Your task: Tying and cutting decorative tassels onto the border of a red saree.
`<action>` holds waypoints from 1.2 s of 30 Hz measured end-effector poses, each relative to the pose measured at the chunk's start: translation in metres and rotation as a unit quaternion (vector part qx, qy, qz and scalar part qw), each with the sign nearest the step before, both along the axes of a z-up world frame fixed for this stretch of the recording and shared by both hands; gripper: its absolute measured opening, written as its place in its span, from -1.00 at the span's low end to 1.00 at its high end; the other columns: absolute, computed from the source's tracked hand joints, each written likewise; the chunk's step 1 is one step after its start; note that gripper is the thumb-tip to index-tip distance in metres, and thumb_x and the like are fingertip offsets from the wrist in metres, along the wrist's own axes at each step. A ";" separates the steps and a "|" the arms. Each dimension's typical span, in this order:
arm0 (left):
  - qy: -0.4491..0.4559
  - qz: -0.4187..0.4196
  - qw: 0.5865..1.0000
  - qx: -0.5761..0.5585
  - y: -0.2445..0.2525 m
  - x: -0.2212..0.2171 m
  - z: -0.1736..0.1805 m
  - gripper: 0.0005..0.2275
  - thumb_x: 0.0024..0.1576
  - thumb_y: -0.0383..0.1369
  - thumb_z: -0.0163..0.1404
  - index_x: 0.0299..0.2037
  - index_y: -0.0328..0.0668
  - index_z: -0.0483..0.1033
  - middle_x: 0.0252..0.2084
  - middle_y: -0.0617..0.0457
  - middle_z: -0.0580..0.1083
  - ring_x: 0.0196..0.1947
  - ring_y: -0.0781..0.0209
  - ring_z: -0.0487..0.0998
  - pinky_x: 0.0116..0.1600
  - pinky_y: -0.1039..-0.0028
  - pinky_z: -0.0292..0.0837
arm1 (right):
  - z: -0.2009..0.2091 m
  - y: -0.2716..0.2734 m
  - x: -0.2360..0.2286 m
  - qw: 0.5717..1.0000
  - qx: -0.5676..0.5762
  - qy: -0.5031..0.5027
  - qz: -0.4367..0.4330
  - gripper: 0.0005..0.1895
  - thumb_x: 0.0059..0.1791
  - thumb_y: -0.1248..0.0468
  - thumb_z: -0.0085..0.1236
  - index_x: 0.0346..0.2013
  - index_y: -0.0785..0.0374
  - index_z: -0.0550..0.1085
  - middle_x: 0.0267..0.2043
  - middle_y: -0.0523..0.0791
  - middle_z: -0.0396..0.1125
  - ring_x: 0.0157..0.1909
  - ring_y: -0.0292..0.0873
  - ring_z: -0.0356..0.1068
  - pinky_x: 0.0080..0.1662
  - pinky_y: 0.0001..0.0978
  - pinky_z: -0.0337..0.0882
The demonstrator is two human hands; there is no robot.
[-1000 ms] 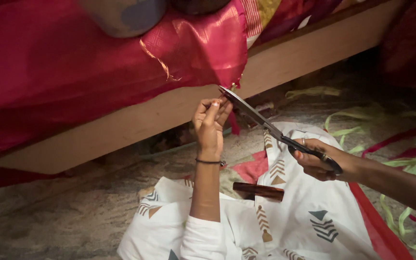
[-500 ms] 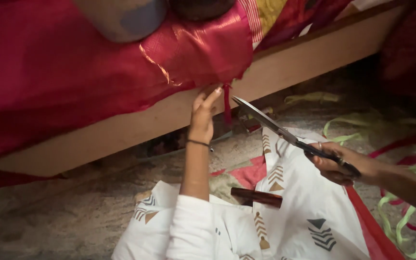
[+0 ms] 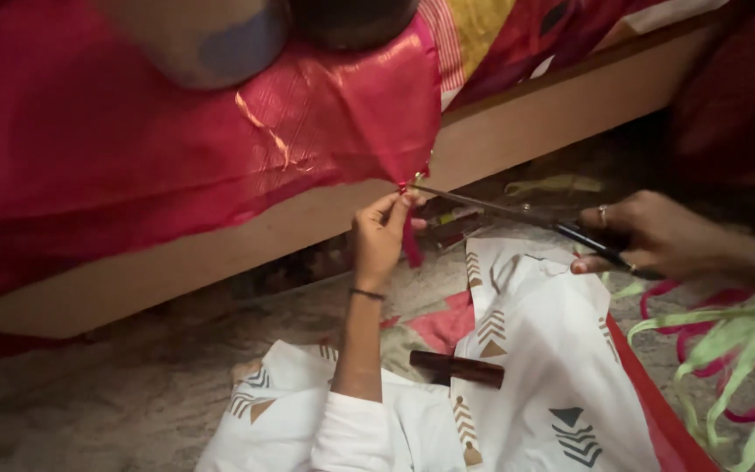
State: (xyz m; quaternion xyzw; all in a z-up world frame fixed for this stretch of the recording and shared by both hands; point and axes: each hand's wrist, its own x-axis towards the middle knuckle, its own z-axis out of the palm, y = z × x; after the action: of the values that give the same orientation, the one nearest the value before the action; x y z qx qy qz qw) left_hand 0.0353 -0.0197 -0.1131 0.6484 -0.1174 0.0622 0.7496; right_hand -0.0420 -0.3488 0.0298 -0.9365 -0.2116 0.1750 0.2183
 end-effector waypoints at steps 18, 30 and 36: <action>0.005 0.017 0.997 -0.079 -0.007 -0.022 -0.019 -0.77 0.34 -0.43 -0.09 -0.14 -0.51 0.59 -0.19 -0.03 0.61 -0.42 0.32 0.59 -0.28 0.53 0.54 | 0.024 0.021 0.042 0.975 -0.212 -0.059 0.021 -0.15 -0.26 -0.28 0.33 0.21 0.04 0.44 -0.20 0.06 0.50 -0.23 0.11 0.54 -0.12 0.00 0.53; 0.031 0.064 0.996 -0.049 -0.011 -0.025 -0.010 -0.78 0.31 -0.45 -0.09 -0.24 -0.51 0.58 -0.27 -0.04 0.62 -0.43 0.28 0.63 -0.29 0.51 0.58 | 0.018 0.015 0.065 0.944 -0.308 -0.065 0.100 -0.06 -0.26 -0.40 0.16 0.27 0.04 0.42 -0.07 0.06 0.48 -0.02 0.08 0.51 0.02 -0.07 0.52; 0.009 0.070 0.997 -0.030 -0.010 -0.028 -0.009 -0.77 0.33 -0.45 -0.11 -0.22 -0.51 0.58 -0.25 -0.05 0.62 -0.41 0.29 0.62 -0.28 0.53 0.56 | 0.030 0.026 0.060 0.925 -0.359 -0.060 0.108 -0.02 -0.26 -0.38 0.15 0.35 0.00 0.36 -0.14 0.05 0.49 -0.09 0.07 0.54 -0.04 -0.07 0.56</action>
State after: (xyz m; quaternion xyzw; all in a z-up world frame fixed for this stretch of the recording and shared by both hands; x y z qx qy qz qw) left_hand 0.0073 -0.0302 -0.1218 0.6331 -0.0628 0.1126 0.7633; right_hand 0.0176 -0.3225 0.0597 -0.9323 -0.2478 0.2051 -0.1655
